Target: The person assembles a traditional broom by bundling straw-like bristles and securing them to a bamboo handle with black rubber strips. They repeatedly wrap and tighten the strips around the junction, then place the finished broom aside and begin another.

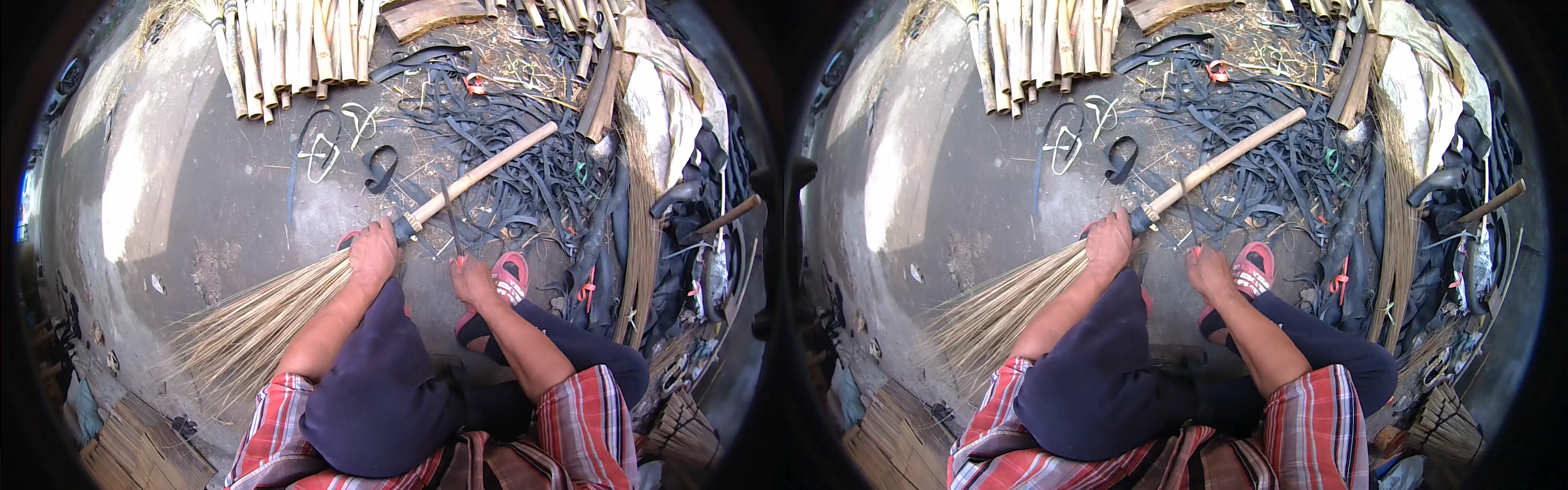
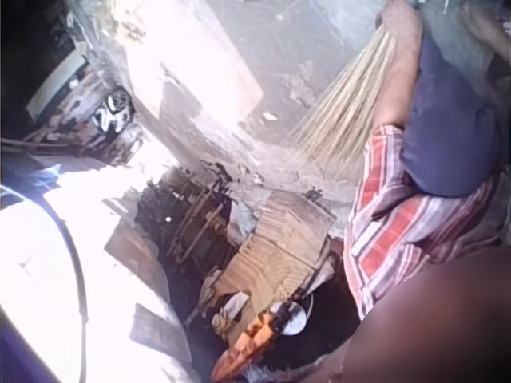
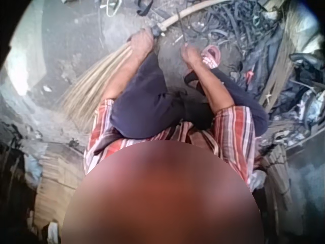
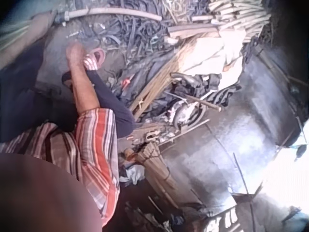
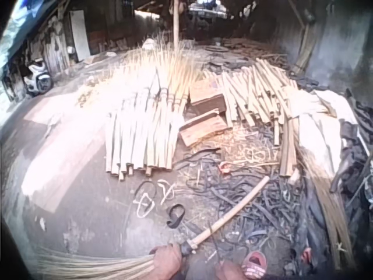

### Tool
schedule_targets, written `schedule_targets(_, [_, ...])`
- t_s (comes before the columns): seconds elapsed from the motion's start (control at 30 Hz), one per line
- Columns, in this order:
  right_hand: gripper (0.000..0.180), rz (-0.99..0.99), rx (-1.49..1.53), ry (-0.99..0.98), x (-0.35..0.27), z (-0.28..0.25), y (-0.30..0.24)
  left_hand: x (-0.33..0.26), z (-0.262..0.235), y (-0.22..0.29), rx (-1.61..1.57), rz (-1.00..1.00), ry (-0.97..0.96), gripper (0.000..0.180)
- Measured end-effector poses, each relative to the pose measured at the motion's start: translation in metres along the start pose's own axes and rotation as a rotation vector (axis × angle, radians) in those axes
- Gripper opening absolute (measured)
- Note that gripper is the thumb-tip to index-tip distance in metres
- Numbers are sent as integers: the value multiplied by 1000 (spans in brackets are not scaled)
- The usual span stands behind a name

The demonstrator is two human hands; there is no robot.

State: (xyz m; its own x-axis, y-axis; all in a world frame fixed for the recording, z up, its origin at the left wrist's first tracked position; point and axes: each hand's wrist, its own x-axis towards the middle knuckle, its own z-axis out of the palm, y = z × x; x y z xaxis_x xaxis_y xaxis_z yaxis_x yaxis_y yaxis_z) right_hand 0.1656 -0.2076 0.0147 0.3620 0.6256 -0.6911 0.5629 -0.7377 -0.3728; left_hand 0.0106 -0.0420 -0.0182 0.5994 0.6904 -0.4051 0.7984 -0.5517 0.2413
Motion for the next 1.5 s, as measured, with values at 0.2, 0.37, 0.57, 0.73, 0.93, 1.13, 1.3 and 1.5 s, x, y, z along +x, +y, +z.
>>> schedule_targets(0.2, [40,-52,-26,27,0,-12,1,1,-17,0,-80,6,-47,54])
schedule_targets(0.37, [39,-27,-28,-55,-1,-6,3,2,-10,-2,-35,13,-13,59])
schedule_targets(0.57, [39,45,181,176,2,4,3,3,-8,2,-61,-15,46,64])
schedule_targets(0.73, [39,-115,37,82,3,0,2,10,-32,-2,-39,-25,-131,69])
schedule_targets(0.93, [37,-47,0,41,1,-8,3,1,-17,4,23,35,-17,66])
schedule_targets(1.13, [36,-54,4,43,-1,-8,-1,-6,3,2,-1,25,116,63])
schedule_targets(1.3, [36,-71,-26,17,-1,-15,-7,-8,-2,7,16,45,133,60])
schedule_targets(1.5, [36,-52,36,67,4,-11,-7,2,-23,-4,-81,52,-61,70])
